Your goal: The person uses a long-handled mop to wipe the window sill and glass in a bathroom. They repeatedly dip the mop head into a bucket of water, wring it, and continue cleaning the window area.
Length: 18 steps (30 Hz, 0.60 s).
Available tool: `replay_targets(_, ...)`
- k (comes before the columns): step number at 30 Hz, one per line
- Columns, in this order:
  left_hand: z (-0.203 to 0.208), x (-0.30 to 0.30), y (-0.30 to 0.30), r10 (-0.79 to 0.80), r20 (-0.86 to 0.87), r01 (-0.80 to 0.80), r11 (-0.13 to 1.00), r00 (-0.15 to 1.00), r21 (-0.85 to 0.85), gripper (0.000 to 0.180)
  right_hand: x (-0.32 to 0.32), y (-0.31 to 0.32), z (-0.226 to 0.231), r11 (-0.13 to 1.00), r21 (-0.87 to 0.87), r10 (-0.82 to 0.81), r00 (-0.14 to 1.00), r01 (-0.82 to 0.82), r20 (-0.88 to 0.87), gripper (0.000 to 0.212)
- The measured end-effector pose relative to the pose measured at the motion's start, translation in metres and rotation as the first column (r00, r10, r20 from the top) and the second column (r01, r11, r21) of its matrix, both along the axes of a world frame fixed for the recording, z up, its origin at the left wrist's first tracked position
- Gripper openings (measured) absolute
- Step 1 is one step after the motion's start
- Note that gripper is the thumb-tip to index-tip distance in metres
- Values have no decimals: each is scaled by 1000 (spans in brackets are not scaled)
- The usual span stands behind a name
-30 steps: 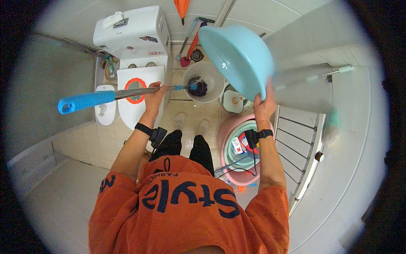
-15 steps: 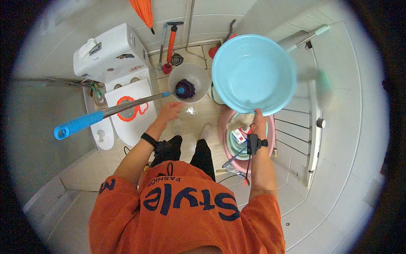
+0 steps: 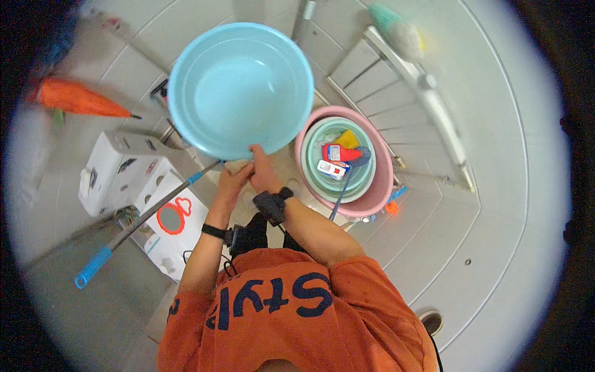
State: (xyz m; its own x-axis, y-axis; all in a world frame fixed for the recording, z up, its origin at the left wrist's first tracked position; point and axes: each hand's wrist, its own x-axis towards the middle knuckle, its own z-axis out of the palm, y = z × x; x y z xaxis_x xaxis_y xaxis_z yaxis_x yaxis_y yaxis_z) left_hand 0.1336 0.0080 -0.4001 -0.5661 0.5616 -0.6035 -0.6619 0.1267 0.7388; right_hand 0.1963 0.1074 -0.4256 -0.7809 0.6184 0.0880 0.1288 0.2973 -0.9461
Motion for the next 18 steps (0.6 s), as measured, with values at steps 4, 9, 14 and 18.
replay_targets(4, -8, 2, -2, 20, -133, -34, 994, 991, -105, 48, -12, 2, -3, 482, -848, -274, 957, 219, 92, 32)
replay_targets(9, -17, 0, -12, 80, -61, -83, 995, 995, -47, 39, 33, 25, -42, 288, -904, -300, 926, 316, 228, 45)
replay_targets(14, -15, -24, -37, 329, 131, -330, 944, 935, -12, 33, 150, 61, -130, -61, -933, -540, 775, 354, 330, 55)
replay_targets(18, -18, -47, -48, 448, 179, -449, 893, 876, -39, 35, 236, 76, -207, -311, -869, -628, 603, 384, 491, 50)
